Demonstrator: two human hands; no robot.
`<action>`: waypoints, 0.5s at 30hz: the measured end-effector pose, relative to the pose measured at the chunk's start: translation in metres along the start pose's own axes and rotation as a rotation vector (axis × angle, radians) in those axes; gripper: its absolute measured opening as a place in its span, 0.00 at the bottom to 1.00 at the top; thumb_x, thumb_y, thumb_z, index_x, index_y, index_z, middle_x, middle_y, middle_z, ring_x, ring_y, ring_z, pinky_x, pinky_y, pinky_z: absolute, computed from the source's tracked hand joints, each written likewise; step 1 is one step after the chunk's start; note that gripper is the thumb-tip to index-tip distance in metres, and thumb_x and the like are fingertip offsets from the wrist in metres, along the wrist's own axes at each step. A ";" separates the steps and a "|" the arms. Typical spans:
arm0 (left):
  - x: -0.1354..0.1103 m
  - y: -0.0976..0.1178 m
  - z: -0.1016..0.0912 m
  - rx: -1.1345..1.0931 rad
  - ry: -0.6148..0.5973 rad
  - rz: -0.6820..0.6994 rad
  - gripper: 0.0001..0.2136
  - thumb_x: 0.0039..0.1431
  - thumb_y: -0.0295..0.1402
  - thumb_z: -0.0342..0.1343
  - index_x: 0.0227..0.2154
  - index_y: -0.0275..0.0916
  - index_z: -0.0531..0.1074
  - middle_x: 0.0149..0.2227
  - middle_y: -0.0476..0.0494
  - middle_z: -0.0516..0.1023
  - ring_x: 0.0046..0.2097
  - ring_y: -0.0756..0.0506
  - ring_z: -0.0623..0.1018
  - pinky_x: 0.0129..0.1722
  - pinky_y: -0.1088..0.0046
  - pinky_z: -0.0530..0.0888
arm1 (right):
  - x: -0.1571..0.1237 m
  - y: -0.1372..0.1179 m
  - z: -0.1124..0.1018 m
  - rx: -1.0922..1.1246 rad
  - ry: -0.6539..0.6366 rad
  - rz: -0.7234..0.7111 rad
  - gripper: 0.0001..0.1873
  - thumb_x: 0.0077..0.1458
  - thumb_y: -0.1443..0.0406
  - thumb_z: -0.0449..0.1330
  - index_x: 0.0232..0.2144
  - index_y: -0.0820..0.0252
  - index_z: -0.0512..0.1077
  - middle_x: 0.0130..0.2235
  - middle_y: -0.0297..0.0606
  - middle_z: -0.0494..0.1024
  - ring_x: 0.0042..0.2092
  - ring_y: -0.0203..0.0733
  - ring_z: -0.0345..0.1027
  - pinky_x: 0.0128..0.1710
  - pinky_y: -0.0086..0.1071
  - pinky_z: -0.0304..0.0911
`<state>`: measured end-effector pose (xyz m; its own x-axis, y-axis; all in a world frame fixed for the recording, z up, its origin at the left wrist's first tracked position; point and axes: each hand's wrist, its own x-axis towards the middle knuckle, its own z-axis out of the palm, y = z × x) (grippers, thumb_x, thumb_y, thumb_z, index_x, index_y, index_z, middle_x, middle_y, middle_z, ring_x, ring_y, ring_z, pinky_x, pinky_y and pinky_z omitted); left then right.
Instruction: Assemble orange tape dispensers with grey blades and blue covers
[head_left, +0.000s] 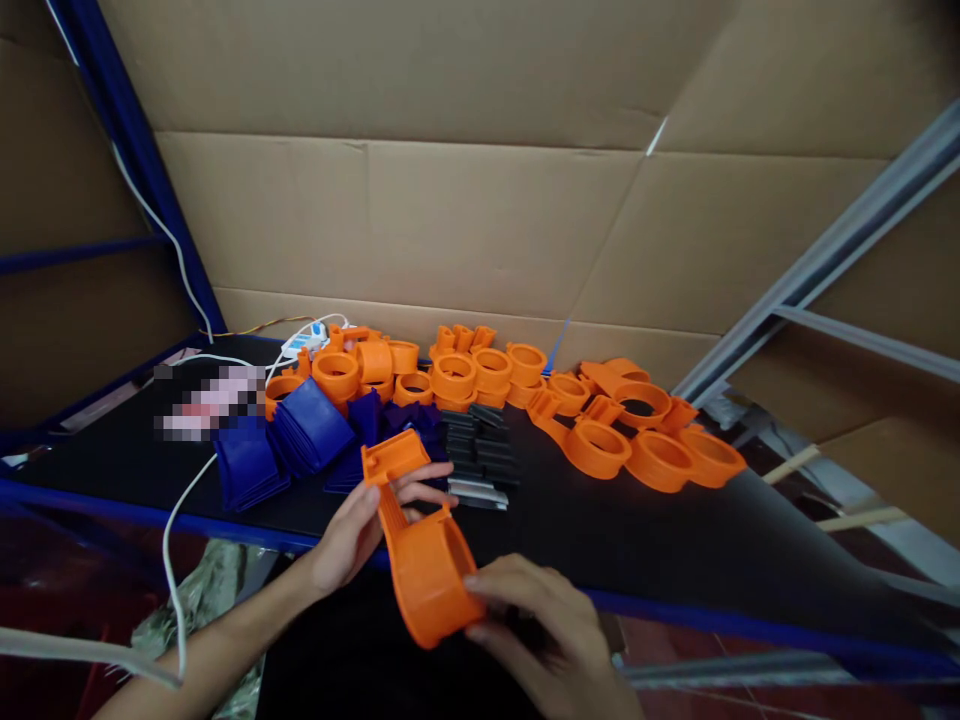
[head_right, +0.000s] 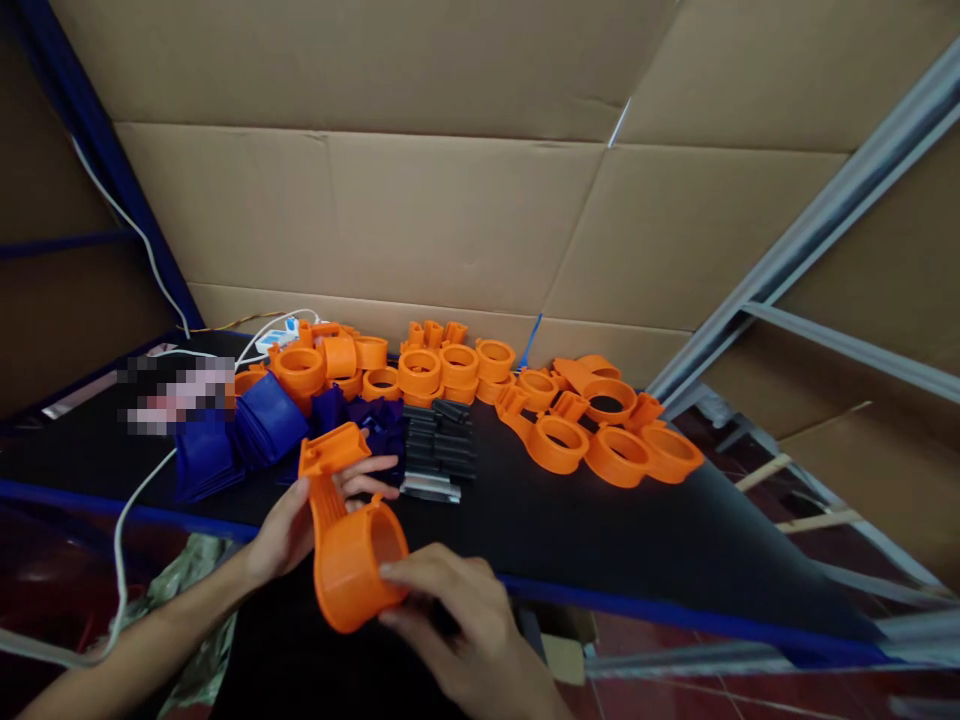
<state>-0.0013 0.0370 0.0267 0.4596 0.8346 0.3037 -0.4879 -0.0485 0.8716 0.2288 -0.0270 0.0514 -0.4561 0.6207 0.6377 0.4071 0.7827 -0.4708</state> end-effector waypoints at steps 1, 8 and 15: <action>-0.001 0.001 0.001 -0.077 0.049 -0.037 0.28 0.67 0.50 0.43 0.50 0.31 0.75 0.52 0.27 0.77 0.50 0.34 0.78 0.47 0.61 0.74 | 0.002 -0.002 0.002 -0.009 -0.050 0.000 0.15 0.62 0.66 0.61 0.51 0.51 0.71 0.40 0.34 0.82 0.38 0.38 0.77 0.37 0.29 0.70; -0.001 0.003 0.000 -0.135 0.243 -0.166 0.20 0.64 0.43 0.51 0.45 0.29 0.76 0.30 0.37 0.81 0.31 0.41 0.82 0.29 0.71 0.75 | 0.014 0.048 0.003 -0.537 -0.017 0.215 0.12 0.66 0.64 0.55 0.48 0.56 0.74 0.47 0.40 0.81 0.47 0.49 0.75 0.45 0.41 0.71; -0.001 -0.001 0.000 0.153 0.115 -0.164 0.18 0.65 0.43 0.52 0.49 0.34 0.71 0.44 0.32 0.82 0.28 0.46 0.81 0.25 0.75 0.72 | 0.009 0.061 0.013 -0.606 -0.063 0.277 0.13 0.67 0.66 0.50 0.46 0.55 0.74 0.48 0.38 0.80 0.46 0.45 0.76 0.39 0.37 0.72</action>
<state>-0.0008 0.0363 0.0252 0.4318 0.8945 0.1156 -0.2914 0.0171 0.9564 0.2394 0.0267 0.0205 -0.3088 0.8108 0.4972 0.8797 0.4422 -0.1748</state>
